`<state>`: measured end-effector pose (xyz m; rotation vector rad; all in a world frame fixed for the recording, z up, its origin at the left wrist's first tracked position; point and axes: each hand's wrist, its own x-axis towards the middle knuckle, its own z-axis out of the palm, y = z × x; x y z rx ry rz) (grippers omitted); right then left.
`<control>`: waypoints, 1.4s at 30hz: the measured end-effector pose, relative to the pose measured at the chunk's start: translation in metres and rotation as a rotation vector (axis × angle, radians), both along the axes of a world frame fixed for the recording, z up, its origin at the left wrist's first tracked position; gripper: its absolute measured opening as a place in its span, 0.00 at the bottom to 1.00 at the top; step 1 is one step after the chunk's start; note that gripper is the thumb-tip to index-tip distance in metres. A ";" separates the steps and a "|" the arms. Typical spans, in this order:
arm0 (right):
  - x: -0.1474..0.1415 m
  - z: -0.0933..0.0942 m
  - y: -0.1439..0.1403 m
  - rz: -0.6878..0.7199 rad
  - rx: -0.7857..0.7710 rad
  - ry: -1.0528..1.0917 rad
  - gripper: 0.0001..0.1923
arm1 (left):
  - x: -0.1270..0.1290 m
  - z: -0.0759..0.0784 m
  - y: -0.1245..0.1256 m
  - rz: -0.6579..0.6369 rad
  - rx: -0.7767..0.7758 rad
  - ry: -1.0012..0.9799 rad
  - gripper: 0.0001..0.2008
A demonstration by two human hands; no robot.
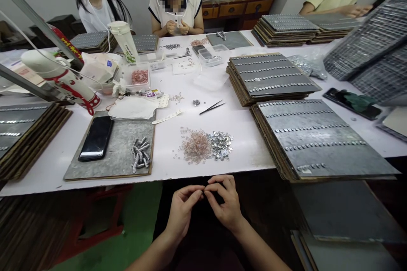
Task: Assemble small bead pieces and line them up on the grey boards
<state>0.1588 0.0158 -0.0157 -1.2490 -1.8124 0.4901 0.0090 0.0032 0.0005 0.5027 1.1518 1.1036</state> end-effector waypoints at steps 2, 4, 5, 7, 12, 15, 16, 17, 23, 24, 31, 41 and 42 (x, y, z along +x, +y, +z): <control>0.001 0.000 0.000 0.004 0.000 -0.008 0.05 | -0.001 -0.001 0.000 0.004 0.002 0.007 0.10; 0.003 0.001 0.000 0.001 0.010 -0.018 0.05 | -0.002 -0.003 0.000 0.006 0.002 0.013 0.11; 0.004 0.001 0.000 -0.004 0.018 -0.022 0.05 | -0.002 -0.004 0.000 0.007 0.001 0.015 0.11; 0.005 0.003 0.000 -0.022 0.041 -0.030 0.05 | -0.003 -0.005 0.001 0.012 -0.002 0.017 0.11; 0.007 0.007 0.001 -0.050 0.064 -0.043 0.05 | -0.001 -0.005 0.002 0.006 -0.008 -0.007 0.11; 0.006 0.005 0.002 -0.054 0.061 -0.044 0.05 | -0.001 -0.003 0.002 -0.006 0.004 -0.015 0.10; 0.006 0.004 0.002 -0.055 0.058 -0.045 0.05 | -0.001 -0.003 0.001 -0.008 0.007 -0.013 0.10; 0.006 0.003 0.002 -0.054 0.055 -0.046 0.05 | -0.001 -0.003 0.001 -0.010 0.010 -0.010 0.10; 0.009 -0.001 0.000 -0.048 0.060 -0.050 0.05 | -0.003 -0.005 0.000 0.008 0.005 0.001 0.10; 0.011 -0.001 0.001 -0.061 0.075 -0.058 0.06 | -0.003 -0.006 0.000 0.011 0.005 0.002 0.10; 0.038 0.001 0.018 -0.368 0.153 -0.247 0.09 | -0.005 -0.009 -0.002 0.033 0.004 0.015 0.11; 0.044 -0.005 0.022 -0.373 0.227 -0.319 0.11 | -0.004 -0.011 -0.002 0.027 0.073 0.116 0.12; 0.044 -0.006 0.022 -0.355 0.244 -0.302 0.09 | -0.004 -0.011 -0.003 0.026 0.085 0.128 0.12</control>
